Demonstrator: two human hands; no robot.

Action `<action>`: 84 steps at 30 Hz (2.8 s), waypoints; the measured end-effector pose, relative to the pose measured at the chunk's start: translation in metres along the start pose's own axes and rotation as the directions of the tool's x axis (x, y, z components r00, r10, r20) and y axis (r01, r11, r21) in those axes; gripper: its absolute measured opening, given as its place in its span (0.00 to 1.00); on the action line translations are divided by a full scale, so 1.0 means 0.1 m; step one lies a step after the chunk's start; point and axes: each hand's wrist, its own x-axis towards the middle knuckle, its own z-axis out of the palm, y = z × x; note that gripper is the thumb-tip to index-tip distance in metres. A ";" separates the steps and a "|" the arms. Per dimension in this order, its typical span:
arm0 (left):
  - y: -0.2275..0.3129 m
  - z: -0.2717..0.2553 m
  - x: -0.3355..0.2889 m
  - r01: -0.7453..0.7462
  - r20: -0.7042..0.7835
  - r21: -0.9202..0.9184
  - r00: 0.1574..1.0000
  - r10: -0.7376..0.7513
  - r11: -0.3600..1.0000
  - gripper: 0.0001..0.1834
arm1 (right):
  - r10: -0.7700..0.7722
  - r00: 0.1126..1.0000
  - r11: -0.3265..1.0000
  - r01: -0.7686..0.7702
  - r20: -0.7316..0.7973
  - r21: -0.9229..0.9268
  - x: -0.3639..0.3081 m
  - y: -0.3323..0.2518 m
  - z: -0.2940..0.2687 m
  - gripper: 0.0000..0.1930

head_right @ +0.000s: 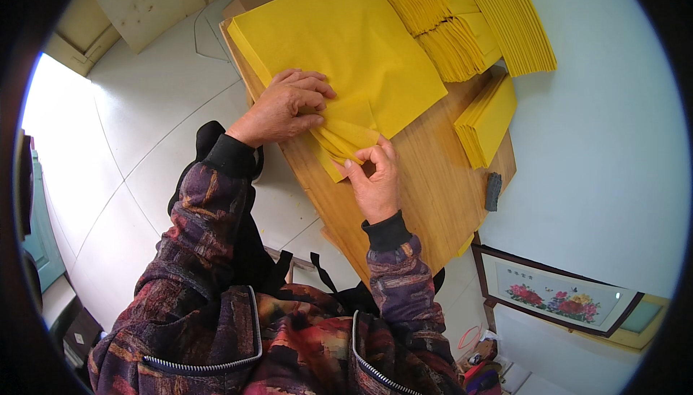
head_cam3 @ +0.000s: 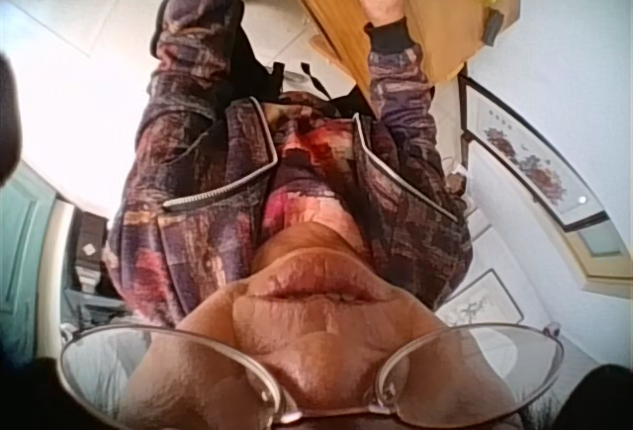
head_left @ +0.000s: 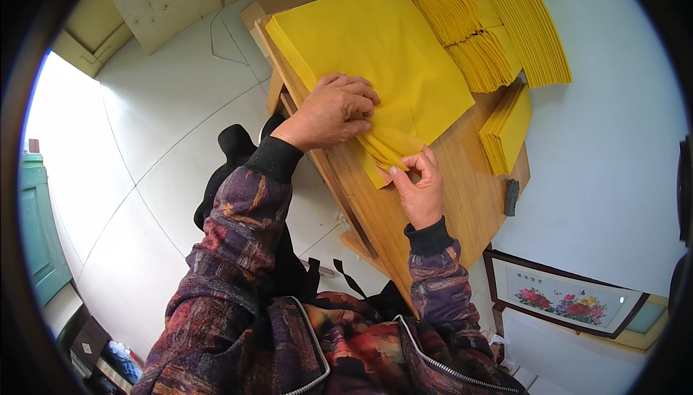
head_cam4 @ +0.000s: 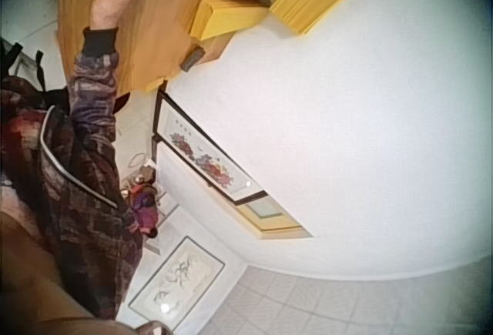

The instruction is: The person folds yellow paper sheets by hand on a wooden table, aligning edges and pressing creases. The person stacks folded sheets into a pile and occasionally picks up new sheets from the floor to continue folding.

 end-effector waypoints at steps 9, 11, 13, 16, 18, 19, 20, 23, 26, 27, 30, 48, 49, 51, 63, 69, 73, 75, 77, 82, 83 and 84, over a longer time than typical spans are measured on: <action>0.00 -0.08 -0.01 0.001 0.074 -0.028 0.997 0.001 1.000 0.17 | -0.072 0.997 0.996 0.071 -0.016 -0.044 0.00 0.12 -0.04 0.06; 0.00 -0.08 -0.01 0.006 0.083 -0.031 0.997 -0.003 1.000 0.17 | -0.055 0.998 0.998 0.055 -0.023 -0.012 0.00 0.13 -0.04 0.07; 0.00 -0.09 -0.01 0.008 0.088 -0.036 0.996 -0.005 0.999 0.17 | -0.059 0.998 0.998 0.058 -0.023 -0.039 0.00 0.13 -0.04 0.07; 0.00 -0.09 -0.02 0.016 0.099 -0.034 0.995 -0.013 0.999 0.17 | -0.052 0.998 0.999 0.052 -0.026 -0.014 0.00 0.13 -0.04 0.06; 0.00 -0.09 -0.02 0.014 0.095 -0.029 0.995 -0.011 0.999 0.16 | -0.050 0.998 0.999 0.050 -0.027 -0.004 0.00 0.14 -0.04 0.06; -0.01 -0.08 -0.02 0.013 0.094 -0.026 0.996 -0.011 1.000 0.15 | -0.054 0.998 0.998 0.054 -0.026 -0.012 0.00 0.15 -0.04 0.06; -0.01 -0.08 -0.02 0.010 0.089 -0.028 0.996 -0.007 1.000 0.15 | -0.060 0.998 0.998 0.060 -0.026 -0.011 0.00 0.15 -0.04 0.06; -0.01 -0.07 -0.01 0.003 0.073 -0.026 0.997 -0.002 1.000 0.13 | -0.052 0.998 0.998 0.053 -0.031 0.026 0.00 0.17 -0.04 0.07; 0.00 -0.05 -0.01 0.000 0.061 -0.008 0.998 0.001 1.000 0.12 | -0.051 0.998 0.998 0.052 -0.038 0.025 0.00 0.15 -0.03 0.07; 0.01 -0.05 -0.01 -0.005 0.059 0.002 0.998 0.005 1.000 0.12 | -0.056 0.998 0.998 0.056 -0.036 0.008 0.00 0.13 -0.02 0.08; 0.02 -0.05 -0.02 -0.021 0.048 0.027 0.999 0.020 0.999 0.11 | -0.063 0.995 0.998 0.062 -0.073 -0.008 -0.04 0.07 0.01 0.15; 0.02 0.01 0.00 0.003 -0.018 0.041 1.000 -0.002 0.999 0.05 | -0.224 0.975 0.965 0.220 -0.013 -0.143 -0.05 0.21 0.01 0.04; 0.02 0.01 0.00 0.002 -0.016 0.041 1.000 -0.001 0.999 0.05 | -0.152 0.988 0.988 0.152 -0.008 -0.017 -0.04 0.21 0.01 0.04; 0.02 0.00 0.00 -0.010 -0.015 0.043 1.000 0.011 0.999 0.05 | -0.080 0.997 0.992 0.079 0.007 0.097 -0.02 0.19 0.01 0.03; -0.04 0.01 -0.02 -0.079 -0.047 0.065 0.996 0.082 0.995 0.07 | -0.172 0.984 0.971 0.161 -0.052 -0.174 -0.10 0.20 -0.21 0.04; 0.02 0.01 0.04 0.000 -0.013 0.024 1.000 0.000 1.000 0.06 | 0.265 0.812 0.961 -0.269 -0.520 0.069 -0.26 1.30 -1.25 0.06; 0.08 0.01 0.09 0.023 -0.035 0.000 0.999 -0.023 1.000 0.07 | -0.081 0.652 0.822 -0.384 -0.754 -0.420 -0.31 1.98 -2.25 0.10; 0.07 0.01 0.10 0.033 -0.022 -0.009 0.999 -0.033 0.999 0.06 | -0.195 0.619 0.676 -0.477 -0.761 -0.562 -0.33 2.25 -2.63 0.13; 0.06 0.01 0.09 0.042 -0.006 -0.007 0.999 -0.042 0.999 0.06 | -0.071 0.623 0.512 -0.647 -0.779 -0.565 -0.35 2.47 -2.91 0.16; 0.03 -0.04 0.05 0.055 0.042 0.041 0.998 -0.056 0.998 0.06 | 0.017 0.626 0.410 -0.715 -0.780 -0.566 -0.32 2.78 -3.11 0.09; 0.05 -0.05 0.04 0.036 0.036 0.056 0.999 -0.038 0.998 0.06 | -0.010 0.631 0.423 -0.700 -0.775 -0.575 -0.32 2.79 -3.13 0.07; 0.06 -0.05 0.04 0.042 0.032 0.045 0.999 -0.043 0.998 0.05 | -0.022 0.665 0.323 -0.702 -0.746 -0.635 -0.34 2.77 -3.15 0.06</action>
